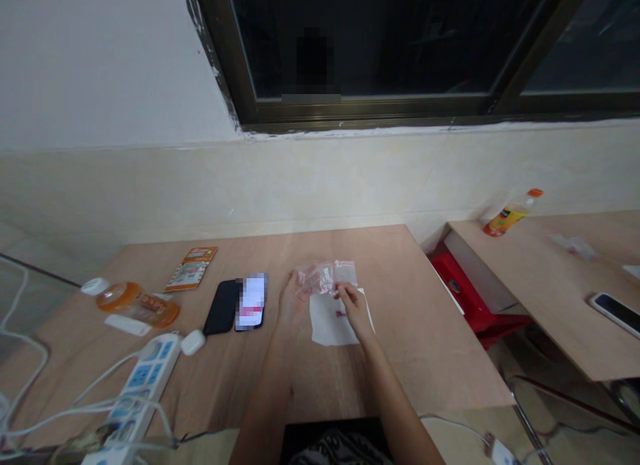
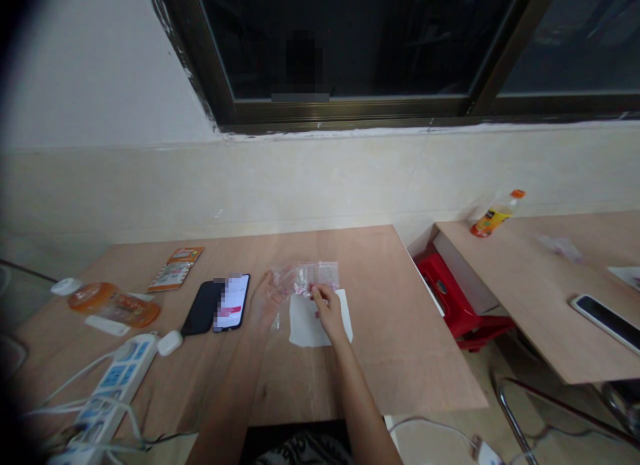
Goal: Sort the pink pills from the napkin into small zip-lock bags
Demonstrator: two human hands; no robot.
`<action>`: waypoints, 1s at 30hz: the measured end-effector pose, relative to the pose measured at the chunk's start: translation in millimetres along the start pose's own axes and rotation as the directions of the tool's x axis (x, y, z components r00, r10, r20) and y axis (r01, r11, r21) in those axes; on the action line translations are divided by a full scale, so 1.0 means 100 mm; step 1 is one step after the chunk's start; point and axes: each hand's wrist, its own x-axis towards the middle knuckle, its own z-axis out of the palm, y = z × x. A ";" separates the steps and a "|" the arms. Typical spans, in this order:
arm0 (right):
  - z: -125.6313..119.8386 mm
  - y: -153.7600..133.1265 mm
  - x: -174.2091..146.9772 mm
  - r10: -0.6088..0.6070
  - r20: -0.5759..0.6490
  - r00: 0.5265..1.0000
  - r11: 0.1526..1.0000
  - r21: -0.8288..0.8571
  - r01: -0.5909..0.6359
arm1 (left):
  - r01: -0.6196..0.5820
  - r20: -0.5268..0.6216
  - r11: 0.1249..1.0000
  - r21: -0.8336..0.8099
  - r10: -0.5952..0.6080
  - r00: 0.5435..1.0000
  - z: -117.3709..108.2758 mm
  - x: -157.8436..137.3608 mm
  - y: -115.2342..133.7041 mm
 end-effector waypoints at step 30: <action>-0.21 -0.35 -0.09 -0.144 0.268 0.953 0.933 -0.286 0.221 | -0.451 0.397 0.116 0.885 0.315 0.862 0.02 -0.35 -0.31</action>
